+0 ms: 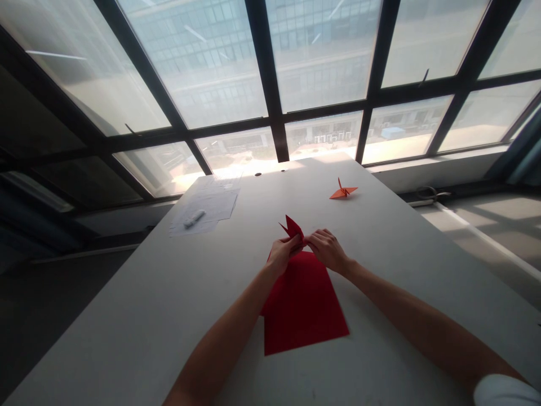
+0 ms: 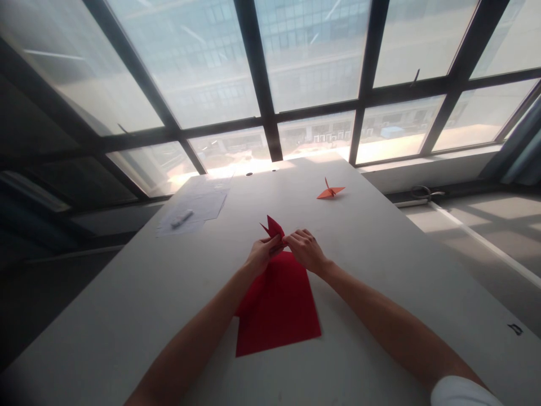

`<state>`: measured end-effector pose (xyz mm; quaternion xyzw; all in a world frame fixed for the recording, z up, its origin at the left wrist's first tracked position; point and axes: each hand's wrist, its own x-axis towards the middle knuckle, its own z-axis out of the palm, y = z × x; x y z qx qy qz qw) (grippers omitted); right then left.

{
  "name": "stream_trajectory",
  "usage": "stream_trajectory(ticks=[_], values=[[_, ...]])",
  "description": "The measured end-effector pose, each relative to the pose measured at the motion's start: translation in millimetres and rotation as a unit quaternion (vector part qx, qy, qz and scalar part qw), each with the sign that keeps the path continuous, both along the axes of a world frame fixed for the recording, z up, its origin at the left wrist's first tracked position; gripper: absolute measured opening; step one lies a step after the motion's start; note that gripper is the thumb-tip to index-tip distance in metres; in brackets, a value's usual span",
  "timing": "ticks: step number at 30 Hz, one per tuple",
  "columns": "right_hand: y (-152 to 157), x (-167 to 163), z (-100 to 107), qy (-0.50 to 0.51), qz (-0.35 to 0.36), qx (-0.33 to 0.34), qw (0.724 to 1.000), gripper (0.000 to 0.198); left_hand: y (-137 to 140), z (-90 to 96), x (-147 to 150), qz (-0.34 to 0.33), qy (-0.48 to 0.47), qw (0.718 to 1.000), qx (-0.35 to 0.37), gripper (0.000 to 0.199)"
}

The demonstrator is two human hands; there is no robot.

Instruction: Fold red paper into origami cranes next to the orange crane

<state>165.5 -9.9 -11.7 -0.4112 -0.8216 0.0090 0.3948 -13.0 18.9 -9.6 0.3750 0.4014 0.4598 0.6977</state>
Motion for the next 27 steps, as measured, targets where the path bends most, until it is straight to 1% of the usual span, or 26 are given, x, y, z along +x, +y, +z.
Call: stream_trajectory(ticks=[2,7,11,14,16,18,19,21,23,25,27], values=[[0.9,2.5,0.6,-0.02,0.021,0.004,1.0,0.026,1.6,2.5,-3.3,-0.01,0.021,1.0,-0.004,0.036],[2.3,7.1,5.5,-0.023,0.067,-0.007,0.997,0.029,6.5,9.7,-14.4,-0.078,0.079,0.994,-0.01,0.04],[2.5,10.0,10.1,-0.017,0.07,-0.01,0.997,0.027,8.5,15.1,-22.1,-0.136,0.102,0.985,0.005,0.039],[3.6,10.9,9.5,0.015,0.06,-0.009,0.998,0.023,9.1,17.6,-25.7,-0.175,0.098,0.98,0.001,0.036],[4.3,10.6,8.2,0.064,0.058,-0.026,0.996,0.022,9.2,18.3,-26.8,-0.189,0.085,0.978,-0.014,0.035],[4.7,9.9,7.4,0.141,0.05,-0.06,0.987,0.026,9.2,18.1,-27.0,-0.188,0.065,0.98,-0.028,0.034],[5.0,9.6,7.2,0.188,0.048,-0.081,0.978,0.029,9.1,17.7,-26.8,-0.186,0.054,0.98,-0.035,0.033],[6.0,9.2,6.8,0.279,0.057,-0.127,0.95,0.036,8.9,16.5,-25.8,-0.181,0.037,0.982,-0.048,0.032],[8.0,9.2,5.9,0.341,0.08,-0.167,0.922,0.039,8.5,15.3,-24.3,-0.173,0.021,0.983,-0.063,0.03],[10.5,9.4,4.4,0.355,0.099,-0.185,0.911,0.034,7.9,14.2,-22.2,-0.161,-0.002,0.984,-0.072,0.027],[12.3,9.3,3.0,0.336,0.117,-0.191,0.915,0.024,6.9,12.8,-19.7,-0.149,-0.035,0.985,-0.075,0.022]])
